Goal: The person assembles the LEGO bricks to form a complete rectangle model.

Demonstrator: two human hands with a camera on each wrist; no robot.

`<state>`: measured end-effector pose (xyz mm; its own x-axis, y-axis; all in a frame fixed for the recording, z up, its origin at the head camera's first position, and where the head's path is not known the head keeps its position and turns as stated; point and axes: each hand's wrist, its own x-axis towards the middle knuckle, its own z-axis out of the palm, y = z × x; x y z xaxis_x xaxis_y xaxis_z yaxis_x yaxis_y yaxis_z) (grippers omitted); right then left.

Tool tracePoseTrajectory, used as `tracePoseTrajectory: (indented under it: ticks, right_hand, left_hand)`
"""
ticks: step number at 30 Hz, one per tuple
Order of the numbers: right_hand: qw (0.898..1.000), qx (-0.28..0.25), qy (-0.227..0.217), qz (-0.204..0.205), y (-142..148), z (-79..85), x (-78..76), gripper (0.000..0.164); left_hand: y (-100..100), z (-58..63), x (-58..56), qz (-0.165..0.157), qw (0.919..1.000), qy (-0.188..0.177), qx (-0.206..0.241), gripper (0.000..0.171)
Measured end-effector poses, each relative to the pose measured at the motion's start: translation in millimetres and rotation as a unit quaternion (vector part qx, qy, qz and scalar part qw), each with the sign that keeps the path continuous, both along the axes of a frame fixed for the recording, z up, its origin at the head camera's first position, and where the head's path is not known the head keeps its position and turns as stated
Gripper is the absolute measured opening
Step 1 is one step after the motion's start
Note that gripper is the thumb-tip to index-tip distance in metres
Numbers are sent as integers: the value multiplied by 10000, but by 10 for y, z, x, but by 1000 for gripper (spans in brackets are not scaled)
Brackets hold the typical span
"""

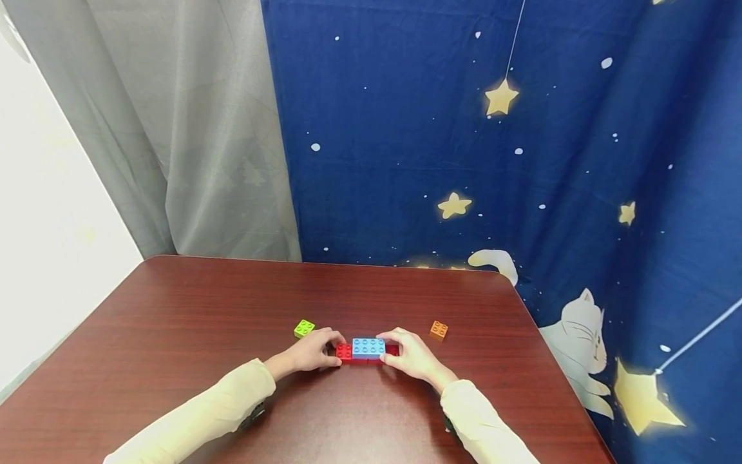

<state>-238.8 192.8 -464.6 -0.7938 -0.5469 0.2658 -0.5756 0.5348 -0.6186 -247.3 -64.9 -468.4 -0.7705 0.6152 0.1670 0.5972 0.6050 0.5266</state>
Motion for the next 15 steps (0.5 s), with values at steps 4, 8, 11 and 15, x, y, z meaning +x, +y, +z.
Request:
tracePoseTrajectory:
  ticks: [4, 8, 11, 15]
  right_hand:
    - [10000, 25, 18, -19, -5, -6, 1, 37]
    - [10000, 57, 17, -39, -16, -2, 0, 37]
    - [10000, 79, 17, -57, -20, 3, 1, 37]
    - [9999, 89, -90, -100, -17, -1, 0, 37]
  left_hand:
    - [-3, 1, 7, 17, 10000, -5, -21, 30]
    - [5, 15, 25, 69, 10000, 12, -68, 35]
    - [26, 33, 37, 192, 9997, 80, -111, 40]
    - [79, 64, 52, 406, 9986, 258, -200, 46]
